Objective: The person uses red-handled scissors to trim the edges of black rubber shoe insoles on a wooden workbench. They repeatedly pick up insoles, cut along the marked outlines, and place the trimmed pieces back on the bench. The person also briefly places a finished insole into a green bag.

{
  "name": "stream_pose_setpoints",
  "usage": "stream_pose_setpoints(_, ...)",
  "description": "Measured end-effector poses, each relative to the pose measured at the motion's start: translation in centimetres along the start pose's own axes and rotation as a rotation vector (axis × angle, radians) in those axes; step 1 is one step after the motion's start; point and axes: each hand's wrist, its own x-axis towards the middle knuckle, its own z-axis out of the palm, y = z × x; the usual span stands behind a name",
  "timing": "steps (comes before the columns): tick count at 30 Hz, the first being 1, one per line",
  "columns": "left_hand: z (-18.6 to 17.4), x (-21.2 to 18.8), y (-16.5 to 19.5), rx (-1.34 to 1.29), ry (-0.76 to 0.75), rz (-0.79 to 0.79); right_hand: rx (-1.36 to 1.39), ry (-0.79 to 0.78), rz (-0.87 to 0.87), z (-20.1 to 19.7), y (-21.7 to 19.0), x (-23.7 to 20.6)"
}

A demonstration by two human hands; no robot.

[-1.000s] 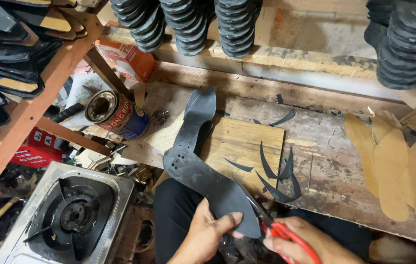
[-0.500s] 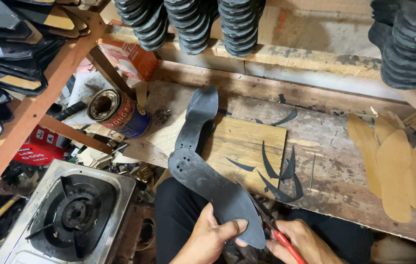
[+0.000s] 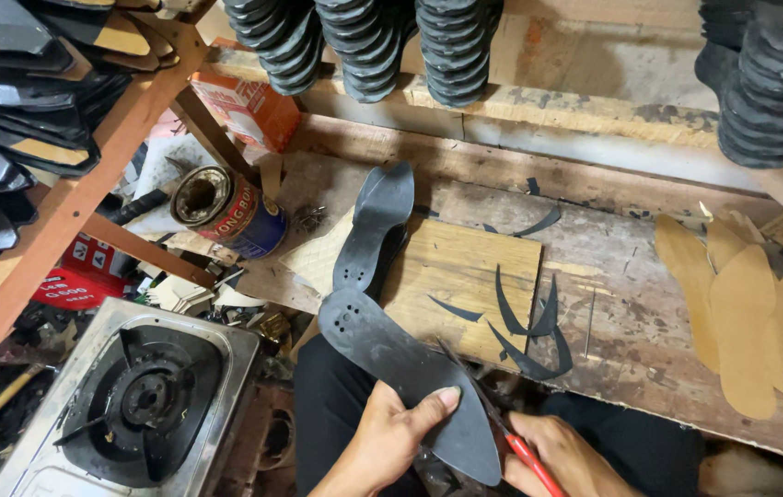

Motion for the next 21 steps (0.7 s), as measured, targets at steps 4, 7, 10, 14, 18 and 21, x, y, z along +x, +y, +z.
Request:
stream_pose_setpoints(4, -0.1, -0.3, 0.1, -0.097, 0.009, -0.050, 0.059, -0.047, 0.217, -0.1, -0.7, 0.0)
stream_pose_setpoints(7, -0.1, -0.5, 0.3, -0.137, 0.013, -0.102, 0.053, -0.065, 0.244, -0.3, -0.3, -0.3)
stream_pose_setpoints(10, 0.0, -0.6, 0.3, -0.174, -0.001, -0.105, 0.031, -0.079, 0.220, -0.4, 0.6, -0.5)
stream_pose_setpoints(14, -0.1, -0.7, 0.3, -0.196, -0.010, -0.081, 0.065, -0.064, 0.167, -0.1, 1.9, -0.9)
stream_pose_setpoints(18, -0.5, -0.8, 0.2, -0.205, -0.076, -0.060, 0.149, -0.057, 0.258, 0.1, 2.1, -0.9)
stream_pose_setpoints(21, -0.6, -0.6, 0.0, -0.228, -0.075, 0.005, 0.142, -0.042, 0.123, -0.6, 1.6, -1.0)
